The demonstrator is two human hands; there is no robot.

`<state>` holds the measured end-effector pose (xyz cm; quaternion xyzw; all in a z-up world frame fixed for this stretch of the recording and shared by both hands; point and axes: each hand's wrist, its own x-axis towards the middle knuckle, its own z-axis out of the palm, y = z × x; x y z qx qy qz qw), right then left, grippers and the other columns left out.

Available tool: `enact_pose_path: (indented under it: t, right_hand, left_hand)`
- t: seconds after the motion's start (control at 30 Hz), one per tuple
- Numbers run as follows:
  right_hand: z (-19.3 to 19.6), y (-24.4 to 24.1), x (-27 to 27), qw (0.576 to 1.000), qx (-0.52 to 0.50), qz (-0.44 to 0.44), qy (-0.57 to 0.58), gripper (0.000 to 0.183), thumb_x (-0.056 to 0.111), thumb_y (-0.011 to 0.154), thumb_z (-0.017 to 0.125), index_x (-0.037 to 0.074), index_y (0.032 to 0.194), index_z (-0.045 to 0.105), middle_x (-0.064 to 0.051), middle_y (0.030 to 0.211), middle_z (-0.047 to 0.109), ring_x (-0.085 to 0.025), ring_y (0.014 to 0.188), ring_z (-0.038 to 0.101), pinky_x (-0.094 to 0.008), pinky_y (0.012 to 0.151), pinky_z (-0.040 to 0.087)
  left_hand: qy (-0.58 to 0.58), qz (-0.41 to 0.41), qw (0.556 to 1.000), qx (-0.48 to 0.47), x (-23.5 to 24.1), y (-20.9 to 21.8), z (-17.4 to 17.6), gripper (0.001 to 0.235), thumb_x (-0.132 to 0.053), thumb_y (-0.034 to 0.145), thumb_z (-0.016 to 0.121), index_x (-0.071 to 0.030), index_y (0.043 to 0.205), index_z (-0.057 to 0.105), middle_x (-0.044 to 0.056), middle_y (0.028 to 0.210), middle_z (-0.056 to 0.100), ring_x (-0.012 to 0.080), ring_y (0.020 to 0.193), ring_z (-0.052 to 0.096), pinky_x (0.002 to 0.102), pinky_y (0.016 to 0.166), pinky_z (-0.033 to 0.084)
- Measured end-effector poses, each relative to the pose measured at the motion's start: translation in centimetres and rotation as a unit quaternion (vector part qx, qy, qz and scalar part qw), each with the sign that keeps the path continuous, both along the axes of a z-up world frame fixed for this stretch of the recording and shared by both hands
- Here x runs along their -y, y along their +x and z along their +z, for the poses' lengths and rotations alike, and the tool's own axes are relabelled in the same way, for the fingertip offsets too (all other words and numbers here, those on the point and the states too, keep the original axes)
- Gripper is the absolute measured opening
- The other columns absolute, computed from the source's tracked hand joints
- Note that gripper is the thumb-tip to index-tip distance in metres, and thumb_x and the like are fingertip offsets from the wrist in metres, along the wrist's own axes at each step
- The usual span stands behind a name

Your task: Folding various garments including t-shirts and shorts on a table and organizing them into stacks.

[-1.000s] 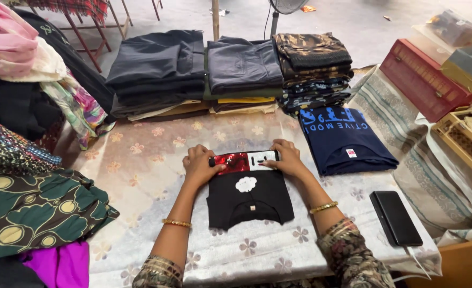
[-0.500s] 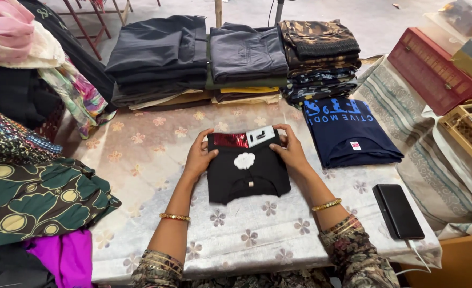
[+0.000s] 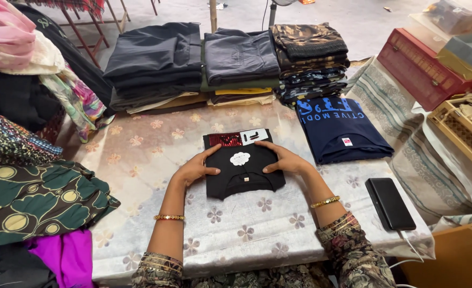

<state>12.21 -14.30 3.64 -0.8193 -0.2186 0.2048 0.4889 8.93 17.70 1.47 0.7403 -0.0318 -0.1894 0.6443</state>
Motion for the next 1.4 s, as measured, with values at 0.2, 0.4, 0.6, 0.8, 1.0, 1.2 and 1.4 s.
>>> enact_pose_path:
  t: [0.2,0.4,0.6,0.8,1.0,1.2,1.4]
  right_hand:
    - [0.1,-0.2,0.5,0.998,-0.022,-0.019,0.058,0.102,-0.008,0.064,0.079,0.020,0.155,0.044,-0.010,0.149,0.055,-0.023,0.132,0.054,-0.032,0.112,0.043]
    - [4.6,-0.1,7.1,0.997,0.070,-0.022,0.013,0.103,-0.004,0.065,0.082,0.015,0.157,0.038,-0.011,0.151,0.053,-0.021,0.132,0.053,-0.030,0.112,0.041]
    - [9.3,3.4,19.7,0.966,0.215,-0.085,-0.116,0.099,0.001,0.064,0.084,0.016,0.154,0.045,-0.010,0.154,0.051,-0.021,0.139,0.048,-0.032,0.117,0.034]
    - [11.2,4.8,26.7,0.947,0.130,-0.292,-0.036,0.096,0.000,0.066,0.078,0.024,0.155,0.051,-0.010,0.143,0.063,-0.023,0.122,0.060,-0.035,0.105,0.049]
    - [-2.9,11.6,34.3,0.942,0.087,-0.264,-0.189,0.085,0.003,0.074,0.083,0.024,0.150,0.053,-0.011,0.144,0.060,-0.025,0.131,0.055,-0.036,0.109,0.044]
    - [1.8,8.3,31.3,0.943,0.000,-0.297,-0.151,0.081,0.002,0.077,0.078,0.027,0.150,0.053,-0.010,0.148,0.056,-0.027,0.133,0.056,-0.039,0.108,0.046]
    - [-1.1,8.9,32.7,0.930,0.066,-0.242,-0.270,0.081,0.016,0.079,0.083,0.027,0.152,0.048,-0.011,0.156,0.050,-0.030,0.142,0.048,-0.038,0.118,0.038]
  left_hand:
    - [-0.069,0.009,0.998,-0.008,1.1,-0.3,0.6,0.099,0.011,0.074,0.075,-0.024,0.159,0.041,0.010,0.138,0.063,0.0188,0.106,0.063,0.029,0.084,0.054]
    - [-0.115,-0.025,0.988,0.101,7.2,1.4,1.2,0.105,0.003,0.070,0.084,-0.020,0.160,0.036,0.008,0.151,0.054,0.0184,0.128,0.057,0.027,0.102,0.050]
    - [-0.134,-0.076,0.981,0.118,19.6,5.6,4.9,0.111,0.003,0.068,0.083,-0.022,0.161,0.027,0.010,0.152,0.051,0.0231,0.126,0.056,0.038,0.097,0.053]
    - [-0.254,-0.088,0.952,0.143,29.4,10.5,5.4,0.118,0.003,0.070,0.083,-0.026,0.168,0.025,0.016,0.150,0.055,0.0243,0.107,0.061,0.032,0.077,0.056]
    - [-0.027,-0.033,0.996,0.076,34.2,14.5,-4.7,0.108,0.002,0.068,0.087,-0.022,0.159,0.033,0.005,0.154,0.045,0.0261,0.123,0.060,0.039,0.083,0.060]
    - [-0.052,-0.018,0.996,0.063,33.2,14.0,-3.0,0.109,0.001,0.064,0.084,-0.027,0.158,0.036,0.005,0.161,0.032,0.0273,0.129,0.057,0.041,0.092,0.059]
    - [0.085,-0.037,0.980,0.176,32.9,14.4,-5.3,0.096,-0.009,0.068,0.092,-0.025,0.152,0.047,0.015,0.158,0.033,0.0344,0.146,0.036,0.041,0.119,0.037]
